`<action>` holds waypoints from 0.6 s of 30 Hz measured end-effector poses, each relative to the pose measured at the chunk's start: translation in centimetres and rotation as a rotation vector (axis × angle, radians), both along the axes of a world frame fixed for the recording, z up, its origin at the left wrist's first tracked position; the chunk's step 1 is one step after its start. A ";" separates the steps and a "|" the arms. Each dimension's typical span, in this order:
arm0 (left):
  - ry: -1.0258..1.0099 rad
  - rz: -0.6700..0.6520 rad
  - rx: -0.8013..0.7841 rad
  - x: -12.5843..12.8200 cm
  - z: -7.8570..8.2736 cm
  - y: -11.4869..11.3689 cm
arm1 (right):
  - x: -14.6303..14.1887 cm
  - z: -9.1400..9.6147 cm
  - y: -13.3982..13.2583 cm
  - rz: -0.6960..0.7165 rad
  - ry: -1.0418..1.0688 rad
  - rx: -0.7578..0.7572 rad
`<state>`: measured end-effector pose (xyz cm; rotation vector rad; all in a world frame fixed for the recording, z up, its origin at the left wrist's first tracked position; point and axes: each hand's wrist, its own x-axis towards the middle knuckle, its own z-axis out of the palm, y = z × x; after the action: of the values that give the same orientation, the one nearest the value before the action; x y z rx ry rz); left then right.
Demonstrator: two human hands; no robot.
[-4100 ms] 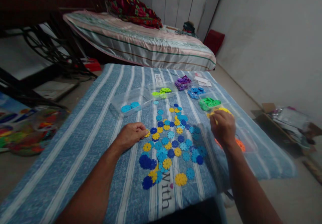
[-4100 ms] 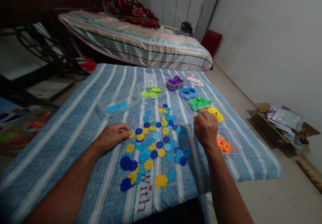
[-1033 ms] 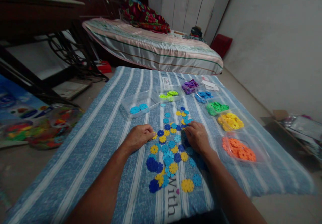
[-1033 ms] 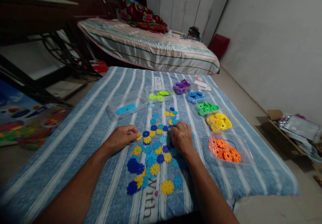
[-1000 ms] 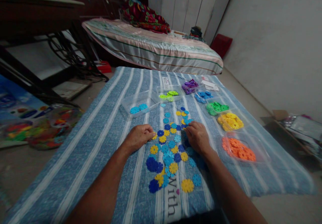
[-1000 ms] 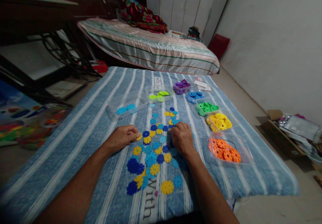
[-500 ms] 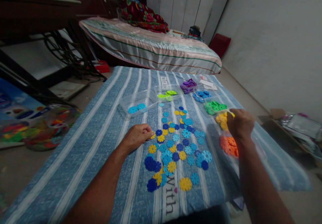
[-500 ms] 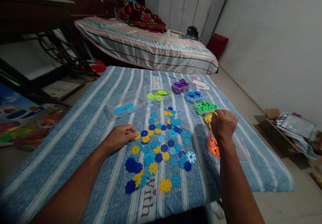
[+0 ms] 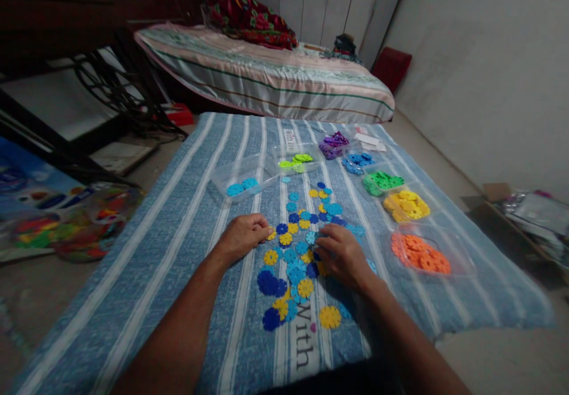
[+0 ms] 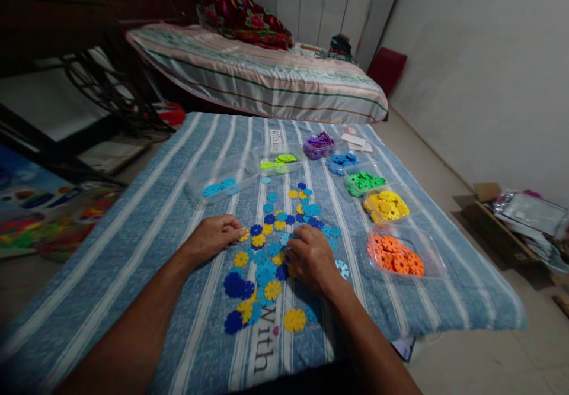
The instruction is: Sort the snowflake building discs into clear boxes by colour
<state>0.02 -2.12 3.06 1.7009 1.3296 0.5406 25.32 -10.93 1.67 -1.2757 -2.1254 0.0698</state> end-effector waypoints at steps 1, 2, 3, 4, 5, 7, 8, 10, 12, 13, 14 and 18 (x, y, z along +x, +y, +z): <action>0.004 0.002 0.002 0.0 0.1 0.0 | -0.5 0.1 -0.2 0.007 -0.027 -0.025; 0.007 0.004 0.002 0.1 0.2 -0.1 | -0.9 0.1 -0.3 0.010 -0.060 -0.057; 0.010 0.007 0.001 0.1 0.3 -0.1 | -1.2 0.2 -0.5 0.009 -0.095 -0.092; 0.011 0.008 -0.001 0.2 0.4 -0.2 | -1.4 0.3 -0.6 0.002 -0.123 -0.123; 0.009 0.008 -0.003 0.2 0.5 -0.2 | -1.6 0.3 -0.7 -0.009 -0.139 -0.147; 0.001 0.010 -0.007 0.3 0.6 -0.3 | -1.9 0.3 -0.9 -0.030 -0.144 -0.173; -0.003 0.011 -0.008 0.3 0.6 -0.3 | -2.0 0.2 -0.9 -0.039 -0.138 -0.178; -0.009 0.013 -0.006 0.3 0.6 -0.4 | -2.2 0.0 -0.9 -0.048 -0.116 -0.177; -0.012 0.014 0.005 0.3 0.6 -0.4 | -2.3 -0.3 -0.9 -0.050 -0.079 -0.169; -0.013 0.013 0.011 0.3 0.6 -0.4 | -2.3 -0.5 -0.9 -0.052 -0.055 -0.163; -0.013 0.013 0.014 0.3 0.6 -0.4 | -2.3 -0.7 -0.9 -0.056 -0.030 -0.155; -0.017 0.016 0.010 0.2 0.5 -0.3 | -2.1 -0.9 -0.9 -0.075 0.057 -0.137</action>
<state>0.24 -2.39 3.56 1.6918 1.3320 0.5708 23.19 -11.81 0.81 -1.4142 -2.0520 0.2204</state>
